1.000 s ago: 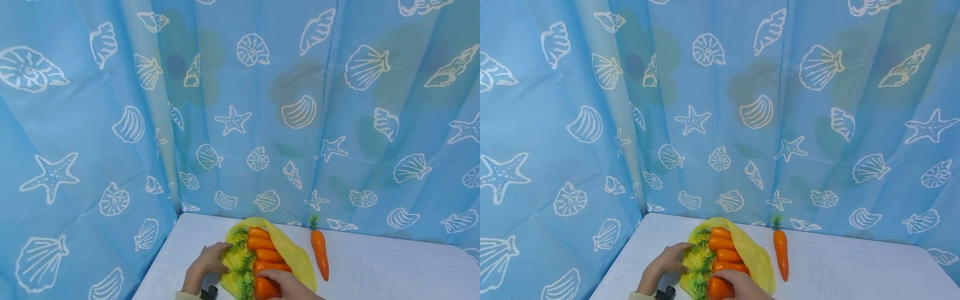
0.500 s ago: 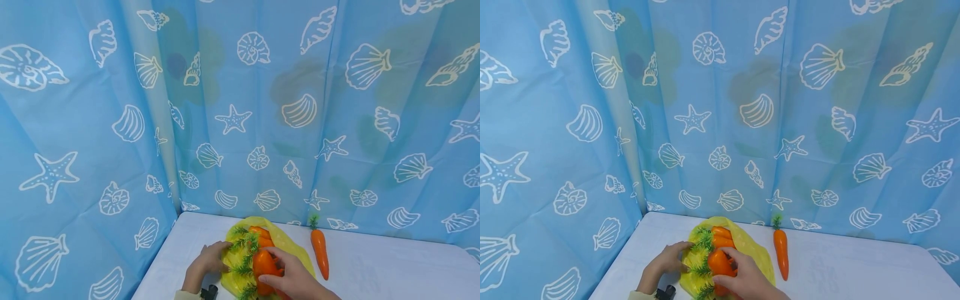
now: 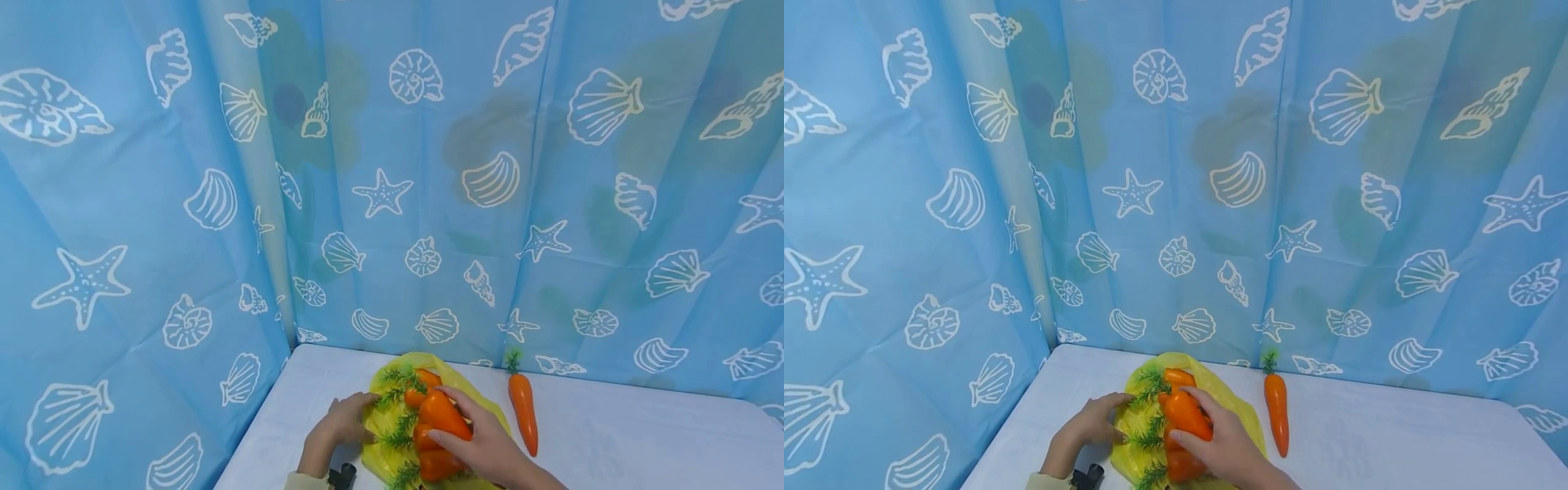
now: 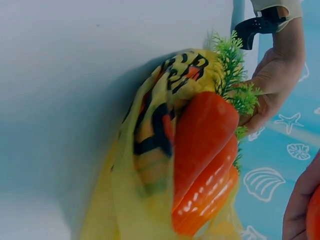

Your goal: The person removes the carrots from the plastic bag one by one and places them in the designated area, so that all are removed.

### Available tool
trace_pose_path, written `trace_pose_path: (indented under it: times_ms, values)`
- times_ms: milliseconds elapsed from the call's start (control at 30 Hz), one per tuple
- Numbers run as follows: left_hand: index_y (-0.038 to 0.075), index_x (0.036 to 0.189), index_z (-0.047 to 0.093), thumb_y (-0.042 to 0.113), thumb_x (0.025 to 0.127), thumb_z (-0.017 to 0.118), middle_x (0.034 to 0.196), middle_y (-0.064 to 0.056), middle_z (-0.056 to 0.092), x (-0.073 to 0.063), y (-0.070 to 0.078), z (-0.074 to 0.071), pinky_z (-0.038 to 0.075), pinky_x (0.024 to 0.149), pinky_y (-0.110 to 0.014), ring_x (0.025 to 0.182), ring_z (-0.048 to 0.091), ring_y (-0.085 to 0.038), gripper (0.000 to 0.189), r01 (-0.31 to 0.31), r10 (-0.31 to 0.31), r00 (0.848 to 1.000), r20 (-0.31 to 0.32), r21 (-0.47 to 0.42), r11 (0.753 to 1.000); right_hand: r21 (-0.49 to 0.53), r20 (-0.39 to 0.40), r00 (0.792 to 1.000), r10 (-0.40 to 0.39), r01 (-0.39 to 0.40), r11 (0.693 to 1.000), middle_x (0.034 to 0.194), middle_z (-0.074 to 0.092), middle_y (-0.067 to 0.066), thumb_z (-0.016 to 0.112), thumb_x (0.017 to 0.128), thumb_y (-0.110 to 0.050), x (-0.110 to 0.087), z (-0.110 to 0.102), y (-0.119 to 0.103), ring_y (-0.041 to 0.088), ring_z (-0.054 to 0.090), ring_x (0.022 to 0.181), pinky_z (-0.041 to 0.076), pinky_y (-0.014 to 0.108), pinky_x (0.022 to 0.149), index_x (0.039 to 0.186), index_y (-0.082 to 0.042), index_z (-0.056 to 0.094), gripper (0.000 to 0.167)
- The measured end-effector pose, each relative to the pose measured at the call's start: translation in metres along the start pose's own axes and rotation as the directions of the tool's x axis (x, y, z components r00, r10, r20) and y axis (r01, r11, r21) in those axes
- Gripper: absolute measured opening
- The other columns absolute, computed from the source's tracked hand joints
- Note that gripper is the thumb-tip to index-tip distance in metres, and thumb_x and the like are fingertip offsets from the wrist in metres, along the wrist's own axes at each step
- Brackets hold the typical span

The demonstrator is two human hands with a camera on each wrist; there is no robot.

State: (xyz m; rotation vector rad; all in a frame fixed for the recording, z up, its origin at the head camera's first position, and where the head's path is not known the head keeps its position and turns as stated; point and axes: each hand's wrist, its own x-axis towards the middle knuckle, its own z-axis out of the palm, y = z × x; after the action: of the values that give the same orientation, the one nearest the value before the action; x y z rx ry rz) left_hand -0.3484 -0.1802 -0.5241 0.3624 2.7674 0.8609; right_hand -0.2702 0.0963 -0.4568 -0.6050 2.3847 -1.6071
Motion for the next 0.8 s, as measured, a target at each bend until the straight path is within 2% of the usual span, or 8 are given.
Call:
trace_pose_path:
  times_ms: [267,467,667,800]
  values:
    - [0.01,0.134,0.059,0.013,0.073,0.085,0.14,-0.016,0.057,0.001,-0.001,0.001,0.014,0.114,-0.075,0.133,0.046,-0.045,0.066,0.012,-0.012,1.0,0.007,-0.011,1.0,-0.127,-0.051,0.998,-0.021,0.014,0.992,0.13,0.058,0.011,0.062,0.097,-0.037,-0.006,-0.01,0.007,0.013,0.061,0.097,0.056,0.023,0.073,0.152,-0.023,0.033,0.065]
    - [0.01,0.134,0.059,0.013,0.074,0.084,0.14,-0.016,0.057,0.001,-0.001,0.001,0.013,0.115,-0.073,0.134,0.046,-0.044,0.066,0.017,-0.017,1.0,0.01,-0.014,1.0,-0.118,-0.041,0.999,0.002,-0.006,0.993,0.128,0.057,0.012,0.059,0.099,-0.036,-0.007,-0.017,0.011,0.015,0.059,0.096,0.055,0.023,0.076,0.153,-0.023,0.029,0.063]
    - [0.009,0.134,0.059,0.013,0.073,0.085,0.14,-0.017,0.056,0.0,-0.001,0.002,0.013,0.115,-0.073,0.134,0.045,-0.045,0.066,0.019,-0.019,1.0,0.017,-0.019,1.0,-0.087,-0.034,0.998,0.047,-0.05,0.995,0.114,0.058,0.012,0.06,0.098,-0.037,-0.007,-0.023,0.014,0.023,0.061,0.072,0.057,0.031,0.057,0.154,-0.023,0.026,0.067]
    - [0.009,0.134,0.059,0.013,0.073,0.085,0.139,-0.017,0.057,0.001,0.0,0.001,0.012,0.115,-0.074,0.133,0.046,-0.045,0.066,0.012,-0.012,1.0,0.012,-0.028,1.0,-0.102,-0.042,0.998,0.052,-0.056,0.993,0.11,0.059,0.012,0.062,0.097,-0.036,-0.007,-0.029,0.015,0.021,0.058,0.062,0.056,0.033,0.052,0.154,-0.023,0.028,0.068]
